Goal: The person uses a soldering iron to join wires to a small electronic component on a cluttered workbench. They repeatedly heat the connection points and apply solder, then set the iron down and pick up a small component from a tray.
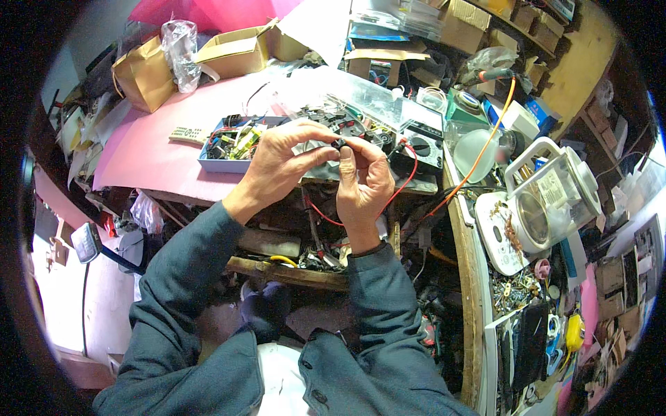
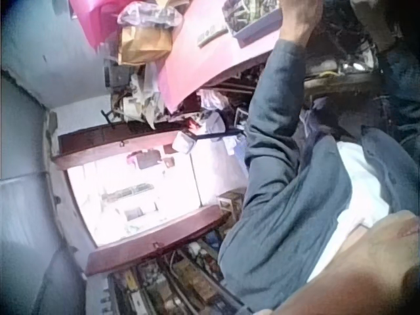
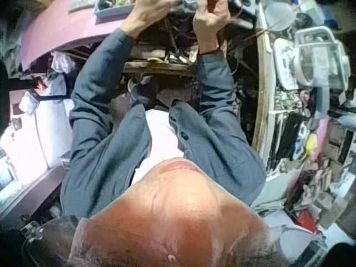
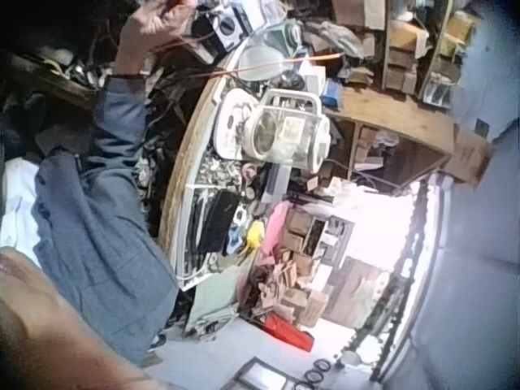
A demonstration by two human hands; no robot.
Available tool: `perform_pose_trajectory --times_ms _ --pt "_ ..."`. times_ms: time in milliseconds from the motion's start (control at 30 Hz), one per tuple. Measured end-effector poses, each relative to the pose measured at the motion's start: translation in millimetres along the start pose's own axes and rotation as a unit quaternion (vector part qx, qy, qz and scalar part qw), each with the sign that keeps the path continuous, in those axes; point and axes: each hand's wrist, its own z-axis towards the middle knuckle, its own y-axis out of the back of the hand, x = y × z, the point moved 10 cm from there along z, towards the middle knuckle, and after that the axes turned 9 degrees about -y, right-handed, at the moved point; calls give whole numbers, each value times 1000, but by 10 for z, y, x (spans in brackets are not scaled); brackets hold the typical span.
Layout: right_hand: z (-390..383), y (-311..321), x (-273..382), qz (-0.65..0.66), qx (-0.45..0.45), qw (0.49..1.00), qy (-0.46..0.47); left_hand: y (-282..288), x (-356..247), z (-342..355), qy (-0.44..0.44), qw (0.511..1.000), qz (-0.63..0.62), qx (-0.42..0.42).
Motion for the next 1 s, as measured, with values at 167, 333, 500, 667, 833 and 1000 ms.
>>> perform_pose_trajectory --times_ms 167,333,500,667,833,1000 --pt "-156 -246 121 34 96 995 20 124 164 -510 166 964 -202 -48" --pt "-282 -375 -20 -45 161 986 -5 147 258 -1187 303 795 -511 -124" --pt "-354 -452 -38 -122 165 977 49 212 427 -1754 368 757 -518 -151" --pt "-564 -731 201 -214 214 925 232 287 680 -2147 382 795 -443 -158" --pt "-799 -934 138 -250 289 882 276 292 909 -2301 346 901 -251 -75" --pt "-795 -895 -66 -308 278 878 238 271 815 -2226 311 940 -142 -10"
